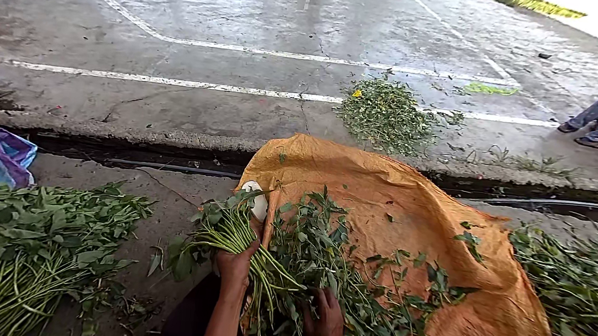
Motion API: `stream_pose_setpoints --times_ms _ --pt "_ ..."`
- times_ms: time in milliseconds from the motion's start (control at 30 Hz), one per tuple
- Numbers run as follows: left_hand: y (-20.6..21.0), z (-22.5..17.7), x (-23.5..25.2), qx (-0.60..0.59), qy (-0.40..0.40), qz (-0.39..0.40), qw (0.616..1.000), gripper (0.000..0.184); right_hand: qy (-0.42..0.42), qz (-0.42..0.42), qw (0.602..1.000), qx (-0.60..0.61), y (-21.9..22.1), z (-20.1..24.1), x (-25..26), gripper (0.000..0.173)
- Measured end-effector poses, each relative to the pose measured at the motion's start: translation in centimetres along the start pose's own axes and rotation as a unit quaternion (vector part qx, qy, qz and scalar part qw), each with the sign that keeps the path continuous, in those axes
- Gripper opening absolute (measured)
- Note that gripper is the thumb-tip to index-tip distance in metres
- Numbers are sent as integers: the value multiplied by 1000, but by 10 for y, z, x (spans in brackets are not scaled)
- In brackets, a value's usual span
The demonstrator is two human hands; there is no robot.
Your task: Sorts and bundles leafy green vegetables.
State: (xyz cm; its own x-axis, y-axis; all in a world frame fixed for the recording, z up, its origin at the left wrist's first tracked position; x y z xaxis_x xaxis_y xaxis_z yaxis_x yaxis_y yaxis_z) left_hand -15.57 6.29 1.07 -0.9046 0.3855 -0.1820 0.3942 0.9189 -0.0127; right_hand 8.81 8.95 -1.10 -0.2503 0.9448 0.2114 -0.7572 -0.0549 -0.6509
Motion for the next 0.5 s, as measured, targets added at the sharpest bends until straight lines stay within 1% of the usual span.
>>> stream_pose_setpoints --times_ms 33,100,133,200,267,300,333,367,400,433,467,500 --pt "2 2 -2 3 -1 2 1000 60 3 12 1000 -3 7 8 1 27" --pt "5 6 -6 -2 -3 13 1000 57 85 114 990 20 30 11 9 36" --pt "7 7 -7 -6 -5 21 1000 56 120 145 981 39 41 10 13 35" --pt "5 8 -8 -9 -8 19 1000 57 136 138 977 93 52 10 17 24" --pt "-6 2 -2 -29 4 -20 999 59 171 126 970 119 55 2 12 18" --pt "-14 -5 4 -48 20 -47 998 59 203 133 964 106 55 -10 7 19" --pt "-23 -12 9 -66 40 -73 994 61 233 163 956 69 58 -24 -1 21" --pt "-31 -19 13 -83 55 -93 991 62 240 215 947 9 64 -36 -13 24" --pt "-36 -23 16 -99 63 -105 987 63 228 284 929 -58 73 -45 -29 30" --pt "-38 -25 17 -113 58 -109 986 61 206 359 902 -121 84 -55 -50 42" --pt "-39 -21 17 -129 39 -105 985 57 181 422 872 -168 92 -67 -74 60" --pt "-38 -15 17 -147 12 -94 985 50 166 463 847 -201 94 -82 -97 74"
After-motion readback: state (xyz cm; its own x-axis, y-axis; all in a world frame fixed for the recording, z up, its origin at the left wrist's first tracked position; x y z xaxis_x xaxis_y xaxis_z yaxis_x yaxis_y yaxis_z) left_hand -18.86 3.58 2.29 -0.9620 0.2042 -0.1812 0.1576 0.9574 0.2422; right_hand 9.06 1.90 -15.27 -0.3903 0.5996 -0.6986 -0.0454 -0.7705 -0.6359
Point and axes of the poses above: each hand's wrist, its own x-axis towards the middle knuckle, its own y-axis out of the palm, z = x × y, the point moved 8 cm from there along x, towards the middle knuckle, and after that the axes turned 6 degrees about y, right-handed, at the moved point
